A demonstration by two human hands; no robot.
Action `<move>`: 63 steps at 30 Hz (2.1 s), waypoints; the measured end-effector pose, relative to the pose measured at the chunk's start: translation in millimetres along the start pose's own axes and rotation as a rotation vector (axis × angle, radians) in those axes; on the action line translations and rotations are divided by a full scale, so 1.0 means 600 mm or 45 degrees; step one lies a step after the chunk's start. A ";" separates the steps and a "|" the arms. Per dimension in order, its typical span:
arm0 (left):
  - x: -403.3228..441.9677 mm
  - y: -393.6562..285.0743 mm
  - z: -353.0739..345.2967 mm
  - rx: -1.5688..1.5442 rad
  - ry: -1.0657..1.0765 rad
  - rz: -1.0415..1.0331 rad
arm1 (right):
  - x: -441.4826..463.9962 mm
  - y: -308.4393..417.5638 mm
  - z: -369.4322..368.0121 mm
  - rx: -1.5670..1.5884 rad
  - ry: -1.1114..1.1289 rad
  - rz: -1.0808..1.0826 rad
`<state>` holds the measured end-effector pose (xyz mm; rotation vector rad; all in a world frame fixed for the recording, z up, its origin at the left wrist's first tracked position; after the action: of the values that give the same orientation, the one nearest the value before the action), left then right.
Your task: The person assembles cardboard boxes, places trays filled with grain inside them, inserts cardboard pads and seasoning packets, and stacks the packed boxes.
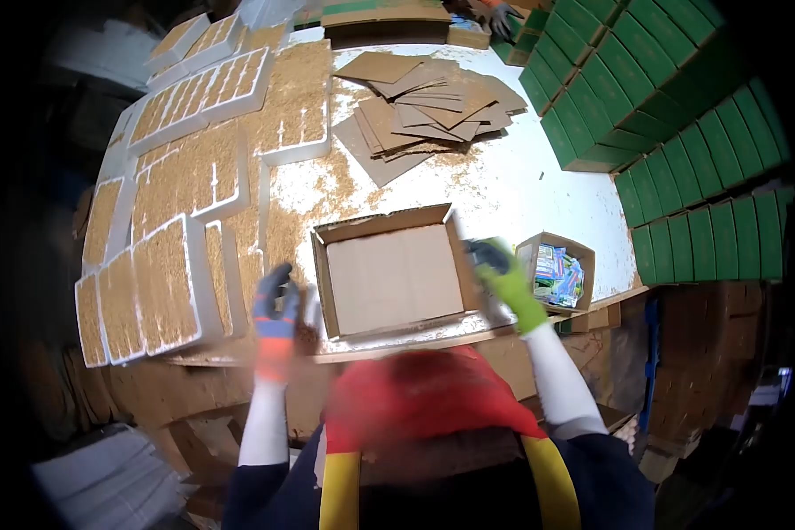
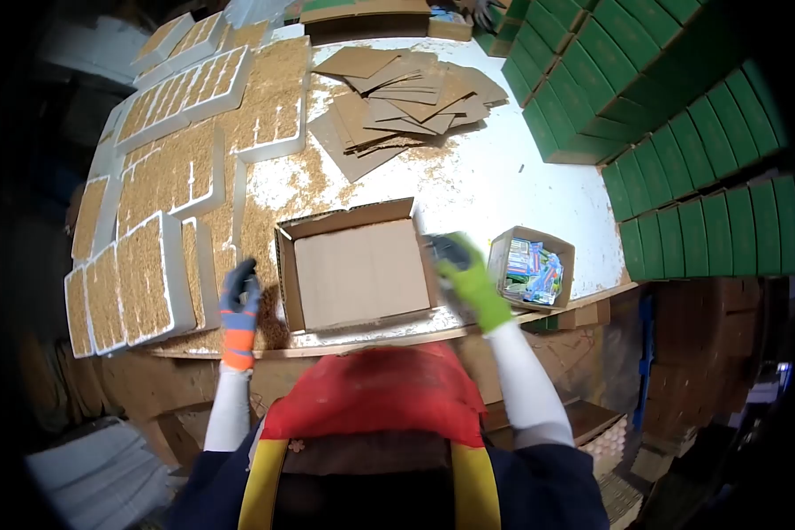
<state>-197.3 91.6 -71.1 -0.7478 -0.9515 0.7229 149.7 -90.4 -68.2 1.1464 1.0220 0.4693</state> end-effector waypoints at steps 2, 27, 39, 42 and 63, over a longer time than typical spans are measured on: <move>-0.005 -0.017 -0.064 0.187 0.350 -0.226 | 0.027 -0.021 -0.078 -1.203 0.095 0.790; 0.165 -0.065 -0.497 -0.812 0.084 0.682 | 0.201 0.103 0.295 0.315 -0.134 0.131; 0.094 -0.074 -0.754 -0.754 1.134 0.397 | 0.233 -0.136 0.731 -0.337 -0.446 -0.364; 0.050 -0.126 -0.615 -0.397 0.619 0.052 | 0.214 -0.067 0.821 0.290 -0.473 -0.226; -0.528 -0.083 -0.112 0.308 -0.341 1.014 | 0.046 0.177 -0.217 -0.829 0.766 0.962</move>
<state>-252.6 -207.0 -195.0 -0.8247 -0.7677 1.6374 71.5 39.3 9.3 0.7609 0.7910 1.6931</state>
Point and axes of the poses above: each hand's wrist, its own x-axis towards the middle knuckle, its own z-axis out of the back of the hand, y = z × x, the point moved 1 cm from there along x, towards the middle knuckle, and after that the axes turned 12 degrees about -z, right-handed, at the moved point
